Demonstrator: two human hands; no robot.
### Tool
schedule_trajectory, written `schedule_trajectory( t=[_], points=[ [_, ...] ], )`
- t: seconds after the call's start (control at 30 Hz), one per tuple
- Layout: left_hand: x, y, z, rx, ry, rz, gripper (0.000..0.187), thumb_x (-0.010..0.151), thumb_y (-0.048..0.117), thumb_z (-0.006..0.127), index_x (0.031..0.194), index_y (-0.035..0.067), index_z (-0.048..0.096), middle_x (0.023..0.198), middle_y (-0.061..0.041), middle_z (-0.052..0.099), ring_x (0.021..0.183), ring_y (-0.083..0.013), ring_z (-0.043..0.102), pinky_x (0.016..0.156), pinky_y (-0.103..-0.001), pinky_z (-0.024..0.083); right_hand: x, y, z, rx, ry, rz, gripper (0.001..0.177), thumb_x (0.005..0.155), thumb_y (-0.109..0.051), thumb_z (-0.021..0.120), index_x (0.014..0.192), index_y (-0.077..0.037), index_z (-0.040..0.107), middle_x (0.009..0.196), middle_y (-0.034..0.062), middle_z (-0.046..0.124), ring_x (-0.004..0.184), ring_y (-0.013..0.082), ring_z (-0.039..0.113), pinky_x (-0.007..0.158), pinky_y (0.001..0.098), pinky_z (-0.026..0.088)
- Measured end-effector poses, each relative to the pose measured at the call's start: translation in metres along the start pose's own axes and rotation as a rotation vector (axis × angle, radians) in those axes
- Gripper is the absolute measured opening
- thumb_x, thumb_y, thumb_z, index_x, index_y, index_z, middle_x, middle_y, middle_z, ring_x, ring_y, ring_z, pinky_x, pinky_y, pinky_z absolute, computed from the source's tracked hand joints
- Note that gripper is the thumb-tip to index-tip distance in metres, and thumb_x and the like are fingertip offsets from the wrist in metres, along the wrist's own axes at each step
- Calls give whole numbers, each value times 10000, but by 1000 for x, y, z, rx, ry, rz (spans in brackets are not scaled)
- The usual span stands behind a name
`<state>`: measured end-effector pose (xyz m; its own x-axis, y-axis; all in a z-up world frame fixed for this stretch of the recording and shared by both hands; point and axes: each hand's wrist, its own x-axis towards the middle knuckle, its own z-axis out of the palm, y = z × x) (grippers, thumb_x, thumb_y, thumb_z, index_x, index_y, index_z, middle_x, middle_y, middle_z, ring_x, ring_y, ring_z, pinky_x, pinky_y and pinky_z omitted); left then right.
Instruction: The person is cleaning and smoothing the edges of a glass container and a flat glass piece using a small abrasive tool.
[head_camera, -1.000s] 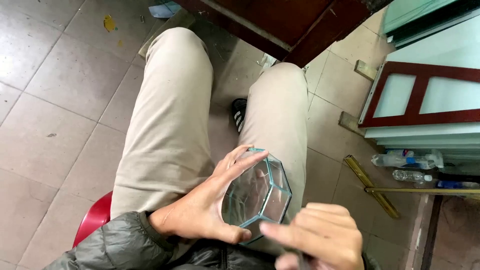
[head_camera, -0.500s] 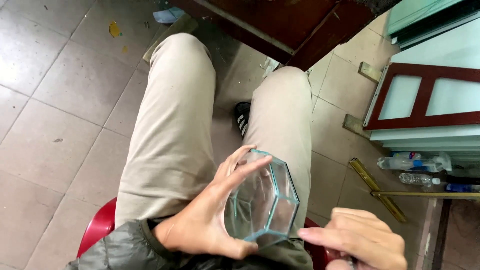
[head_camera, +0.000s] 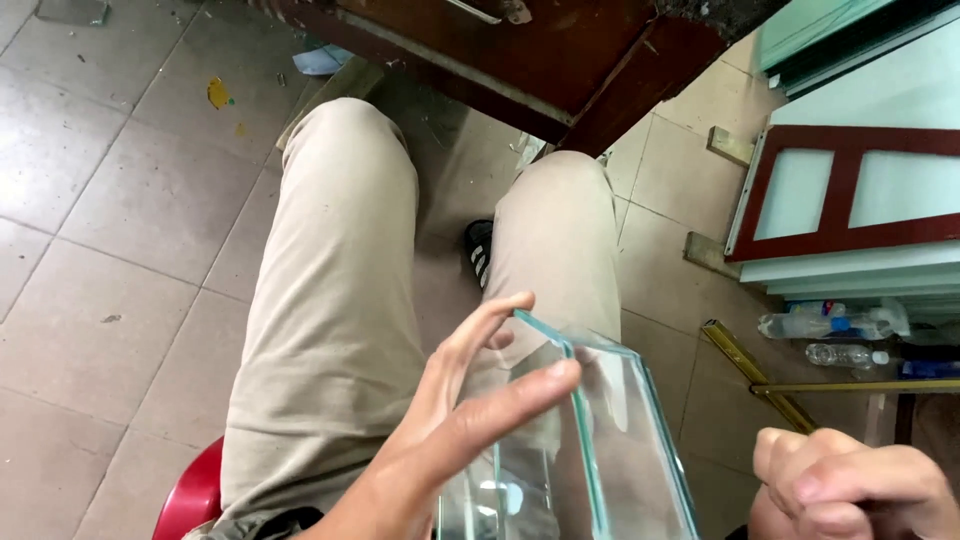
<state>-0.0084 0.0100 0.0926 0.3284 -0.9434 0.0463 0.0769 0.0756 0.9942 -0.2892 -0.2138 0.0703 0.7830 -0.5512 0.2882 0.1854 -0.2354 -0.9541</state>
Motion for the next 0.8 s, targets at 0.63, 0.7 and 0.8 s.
schedule_trajectory(
  t=[0.63, 0.7, 0.8],
  points=[
    [-3, -70, 21, 402, 309, 205, 1077, 736, 572, 914, 1652, 215, 475, 1804, -324, 176, 1719, -500, 187, 1327, -712, 241, 43, -35, 147, -742, 312, 149, 448, 1058, -382, 499, 752, -105, 672, 647, 22, 607, 523, 102, 519, 505, 229, 381],
    [-2, -68, 23, 417, 391, 220, 1082, 707, 512, 922, 1644, 200, 479, 1809, -320, 182, 1703, -481, 240, 1379, -633, 269, 38, -37, 148, -846, 306, 187, 367, 1031, -333, 570, 775, -123, 729, 664, 9, 659, 517, 83, 537, 469, 215, 344],
    [-4, -64, 28, 422, 472, 241, 1065, 689, 461, 950, 1622, 226, 493, 1805, -349, 192, 1734, -475, 248, 1389, -621, 271, 39, -36, 155, -875, 316, 153, 264, 982, -291, 647, 778, -155, 745, 685, -17, 726, 489, 53, 468, 434, 209, 288]
  ],
)
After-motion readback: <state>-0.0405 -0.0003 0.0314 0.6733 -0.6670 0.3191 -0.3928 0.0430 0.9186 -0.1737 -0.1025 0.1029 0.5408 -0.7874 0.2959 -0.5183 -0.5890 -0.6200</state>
